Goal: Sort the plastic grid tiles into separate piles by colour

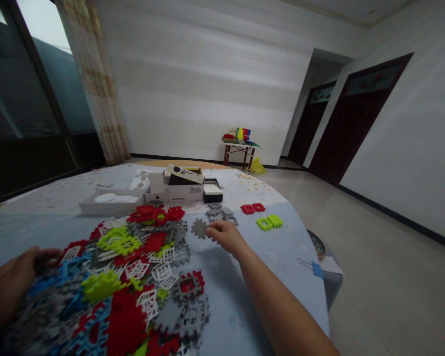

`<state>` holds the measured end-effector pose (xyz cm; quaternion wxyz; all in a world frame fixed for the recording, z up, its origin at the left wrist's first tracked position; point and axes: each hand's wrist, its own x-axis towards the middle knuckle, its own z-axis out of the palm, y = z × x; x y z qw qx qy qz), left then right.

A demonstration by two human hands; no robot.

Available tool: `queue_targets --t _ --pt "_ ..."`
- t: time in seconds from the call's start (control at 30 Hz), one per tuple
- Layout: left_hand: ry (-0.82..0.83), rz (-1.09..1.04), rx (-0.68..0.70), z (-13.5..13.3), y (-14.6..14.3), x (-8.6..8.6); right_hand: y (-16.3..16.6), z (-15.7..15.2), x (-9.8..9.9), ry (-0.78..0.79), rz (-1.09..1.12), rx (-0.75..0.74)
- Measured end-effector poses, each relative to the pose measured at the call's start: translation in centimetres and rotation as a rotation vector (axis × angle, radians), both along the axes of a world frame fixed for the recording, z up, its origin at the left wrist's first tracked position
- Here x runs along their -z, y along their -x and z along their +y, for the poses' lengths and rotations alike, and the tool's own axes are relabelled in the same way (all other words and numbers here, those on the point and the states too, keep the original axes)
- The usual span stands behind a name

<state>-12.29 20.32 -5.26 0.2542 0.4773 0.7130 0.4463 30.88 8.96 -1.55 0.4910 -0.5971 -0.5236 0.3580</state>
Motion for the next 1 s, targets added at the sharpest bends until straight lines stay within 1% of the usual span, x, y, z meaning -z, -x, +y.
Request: queue_targets --t 0.07,0.13,0.27,0.33,0.47,0.53,0.63,0.73,0.83,0.9,1.0 --pt "0.003 -0.005 0.003 -0.3 -0.3 -0.5 -1.4 1.4 0.1 0.026 0.104 0.069" --pt "0.017 0.028 0.005 -0.7 -0.7 -0.9 -2.3 2.5 0.2 0.002 0.157 0.133" --pt "0.027 0.053 -0.014 -1.2 -1.2 -1.6 -3.1 3.3 0.8 -0.044 0.207 0.243" --pt "0.029 0.040 -0.005 -1.4 -1.3 -1.7 -2.9 3.1 1.3 -0.031 0.198 0.247" --pt "0.067 0.016 -0.001 -1.6 -1.4 -2.0 -1.7 2.1 2.4 0.013 0.143 0.169" --pt "0.071 0.007 -0.007 -1.7 -1.5 -2.1 -0.8 1.3 2.6 0.027 0.091 0.096" --pt "0.067 -0.009 -0.010 -1.8 -1.7 -2.3 1.0 -0.3 2.1 0.022 -0.122 -0.110" --pt "0.073 -0.009 0.008 -2.2 -1.9 -2.6 2.5 -2.4 0.8 0.013 -0.359 -0.336" --pt "0.061 0.022 0.018 -2.5 -2.3 -2.9 3.5 -4.3 -1.0 0.035 -0.460 -0.530" --pt "0.052 0.034 0.017 -2.6 -2.3 -2.9 3.7 -5.1 -2.0 0.027 -0.507 -0.626" --pt "-0.006 0.065 0.009 -2.1 -2.0 -2.2 3.7 -5.5 -2.7 -0.014 -0.597 -0.710"
